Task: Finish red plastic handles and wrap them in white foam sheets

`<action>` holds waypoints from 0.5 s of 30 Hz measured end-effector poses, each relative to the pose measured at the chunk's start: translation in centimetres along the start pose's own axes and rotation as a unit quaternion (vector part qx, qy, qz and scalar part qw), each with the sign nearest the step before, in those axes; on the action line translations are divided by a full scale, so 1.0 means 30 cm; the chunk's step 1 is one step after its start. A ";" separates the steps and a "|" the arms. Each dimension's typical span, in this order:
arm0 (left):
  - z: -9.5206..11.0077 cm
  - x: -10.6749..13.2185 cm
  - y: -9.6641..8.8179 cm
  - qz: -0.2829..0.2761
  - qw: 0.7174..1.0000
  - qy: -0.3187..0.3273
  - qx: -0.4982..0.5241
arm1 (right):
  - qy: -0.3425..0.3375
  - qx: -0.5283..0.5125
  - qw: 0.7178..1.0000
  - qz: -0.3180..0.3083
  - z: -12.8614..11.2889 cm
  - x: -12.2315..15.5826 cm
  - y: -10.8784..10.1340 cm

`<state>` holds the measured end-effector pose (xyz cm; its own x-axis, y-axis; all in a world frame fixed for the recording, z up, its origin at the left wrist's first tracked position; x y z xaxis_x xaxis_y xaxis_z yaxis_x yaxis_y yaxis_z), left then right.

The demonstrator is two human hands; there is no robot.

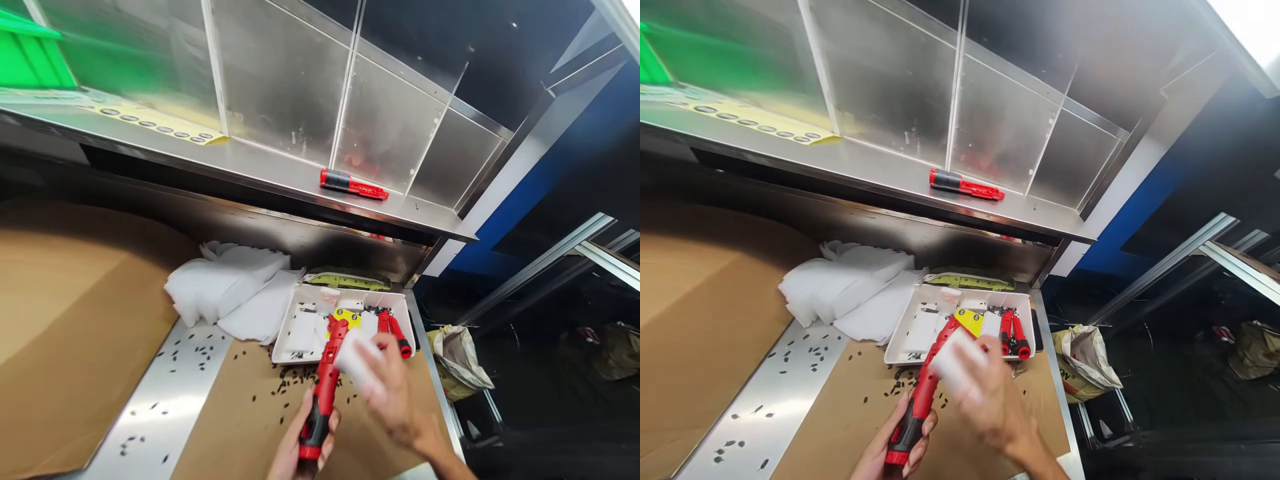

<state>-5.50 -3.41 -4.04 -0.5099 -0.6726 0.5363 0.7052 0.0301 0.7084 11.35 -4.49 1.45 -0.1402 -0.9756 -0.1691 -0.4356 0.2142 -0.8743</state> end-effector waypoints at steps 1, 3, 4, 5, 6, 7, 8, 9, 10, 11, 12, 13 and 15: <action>-0.009 0.001 0.008 0.008 1.000 0.014 -0.019 | -0.073 -0.010 0.997 0.015 -0.057 0.033 0.011; -0.023 0.014 0.028 0.012 0.997 0.027 -0.067 | -0.124 0.001 0.989 0.080 -0.105 0.063 0.009; -0.029 0.023 0.041 0.004 0.996 0.024 -0.091 | -0.106 0.015 0.987 0.115 -0.103 0.063 0.000; -0.032 0.032 0.052 -0.007 0.994 0.019 -0.112 | -0.087 0.024 0.985 0.145 -0.097 0.061 -0.012; -0.033 0.040 0.060 -0.015 0.992 0.016 -0.125 | -0.088 0.023 0.982 0.164 -0.098 0.062 -0.022; -0.028 0.047 0.063 -0.015 0.991 0.020 -0.135 | -0.113 0.013 0.979 0.167 -0.109 0.068 -0.028; -0.023 0.052 0.063 -0.011 0.989 0.025 -0.146 | -0.156 0.000 0.975 0.160 -0.128 0.078 -0.030; -0.019 0.055 0.062 -0.007 0.988 0.028 -0.155 | -0.200 -0.012 0.968 0.151 -0.148 0.093 -0.032; -0.016 0.057 0.061 -0.006 0.986 0.029 -0.162 | -0.228 -0.017 0.962 0.147 -0.162 0.106 -0.036; -0.017 0.057 0.062 -0.011 0.986 0.026 -0.167 | -0.231 -0.013 0.961 0.154 -0.165 0.115 -0.043; -0.020 0.058 0.064 -0.018 0.985 0.020 -0.170 | -0.207 -0.002 0.963 0.170 -0.157 0.118 -0.053; -0.024 0.059 0.067 -0.028 0.985 0.015 -0.170 | -0.171 0.013 0.966 0.191 -0.145 0.119 -0.064; -0.024 0.064 0.072 -0.035 0.985 0.021 -0.170 | -0.143 0.025 0.966 0.215 -0.137 0.123 -0.076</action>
<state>-4.59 -5.17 -1.82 -0.5464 -0.6950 0.4673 0.7973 -0.2607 0.5444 8.16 -8.39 4.69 -0.0438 -0.7721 -0.6340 -0.3478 0.6067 -0.7148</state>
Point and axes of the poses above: each hand's wrist, its own x-axis away from the middle knuckle, its own y-axis out of the palm, z = x × y, the point moved 6 cm from there along -x, towards the middle knuckle, and after that the axes turned 3 degrees about y, right-handed, at the moved point
